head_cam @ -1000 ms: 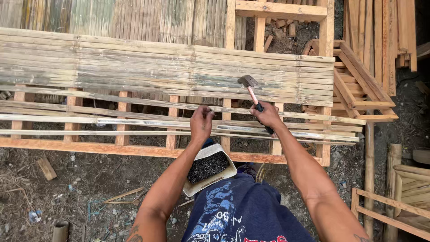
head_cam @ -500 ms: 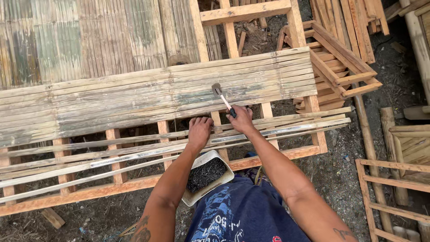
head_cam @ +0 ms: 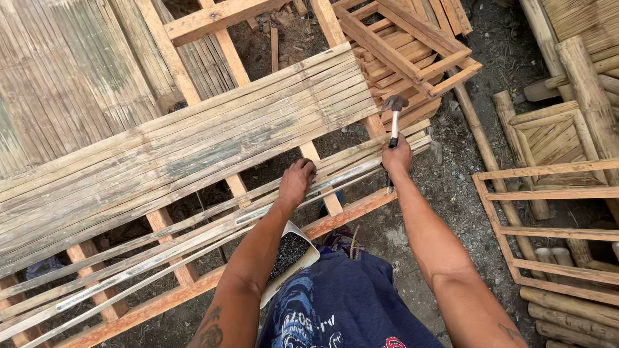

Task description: The person hammers nails into a wooden pallet-like structure using a hammer. They repeatedly pick nails from a container and secure wooden slats to the frame.

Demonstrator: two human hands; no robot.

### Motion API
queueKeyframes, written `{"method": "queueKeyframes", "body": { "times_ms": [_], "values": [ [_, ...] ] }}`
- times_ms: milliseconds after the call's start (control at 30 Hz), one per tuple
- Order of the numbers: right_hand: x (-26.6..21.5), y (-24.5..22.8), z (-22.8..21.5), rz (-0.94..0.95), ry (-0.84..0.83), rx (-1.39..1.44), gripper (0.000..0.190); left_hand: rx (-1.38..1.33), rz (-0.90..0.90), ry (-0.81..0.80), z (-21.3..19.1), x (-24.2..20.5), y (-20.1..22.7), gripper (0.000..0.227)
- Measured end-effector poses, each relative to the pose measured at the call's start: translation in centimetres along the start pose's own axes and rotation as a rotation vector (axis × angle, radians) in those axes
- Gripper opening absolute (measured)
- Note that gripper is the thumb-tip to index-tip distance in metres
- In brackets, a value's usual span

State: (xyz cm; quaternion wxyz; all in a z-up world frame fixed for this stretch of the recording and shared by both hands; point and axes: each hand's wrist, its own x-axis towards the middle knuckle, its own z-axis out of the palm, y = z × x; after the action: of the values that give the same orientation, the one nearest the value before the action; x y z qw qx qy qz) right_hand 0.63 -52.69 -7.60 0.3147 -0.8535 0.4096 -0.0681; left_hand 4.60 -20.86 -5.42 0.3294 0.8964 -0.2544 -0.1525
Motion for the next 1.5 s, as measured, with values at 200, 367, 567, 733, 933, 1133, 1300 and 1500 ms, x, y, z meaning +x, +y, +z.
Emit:
{"method": "queueKeyframes", "body": {
  "times_ms": [200, 367, 567, 733, 933, 1133, 1300, 1500],
  "values": [
    [7.3, 4.0, 1.7, 0.072, -0.099, 0.229, 0.020, 0.164, -0.077, -0.040, 0.1, 1.5, -1.0, 0.017],
    [9.6, 2.9, 4.7, 0.072, -0.164, 0.198, 0.022, 0.361, 0.032, 0.179, -0.6, 2.0, -1.4, 0.016],
    [10.6, 1.3, 6.5, 0.137, -0.168, 0.232, 0.018, 0.520, -0.041, 0.164, -1.1, 2.5, -0.1, 0.017],
    [10.7, 2.1, 6.8, 0.080, -0.171, 0.118, 0.018, 0.447, -0.043, 0.205, -1.2, 4.1, 1.8, 0.016],
    [11.0, 1.6, 6.4, 0.037, -0.212, 0.074, 0.018, 0.078, 0.013, 0.239, 2.0, 10.8, 7.0, 0.013],
    [9.9, -0.2, 5.0, 0.210, -0.293, 0.068, 0.021, -0.230, -0.025, 0.324, 7.7, 17.0, 11.4, 0.013],
    [9.0, -2.2, 2.9, 0.168, -0.283, 0.143, 0.021, -0.368, -0.059, 0.401, 10.7, 18.9, 11.0, 0.012],
    [6.5, -0.3, -3.4, -0.044, -0.312, 0.230, 0.044, -0.343, -0.264, 0.340, 11.9, 19.4, 10.9, 0.014]
  ]
}}
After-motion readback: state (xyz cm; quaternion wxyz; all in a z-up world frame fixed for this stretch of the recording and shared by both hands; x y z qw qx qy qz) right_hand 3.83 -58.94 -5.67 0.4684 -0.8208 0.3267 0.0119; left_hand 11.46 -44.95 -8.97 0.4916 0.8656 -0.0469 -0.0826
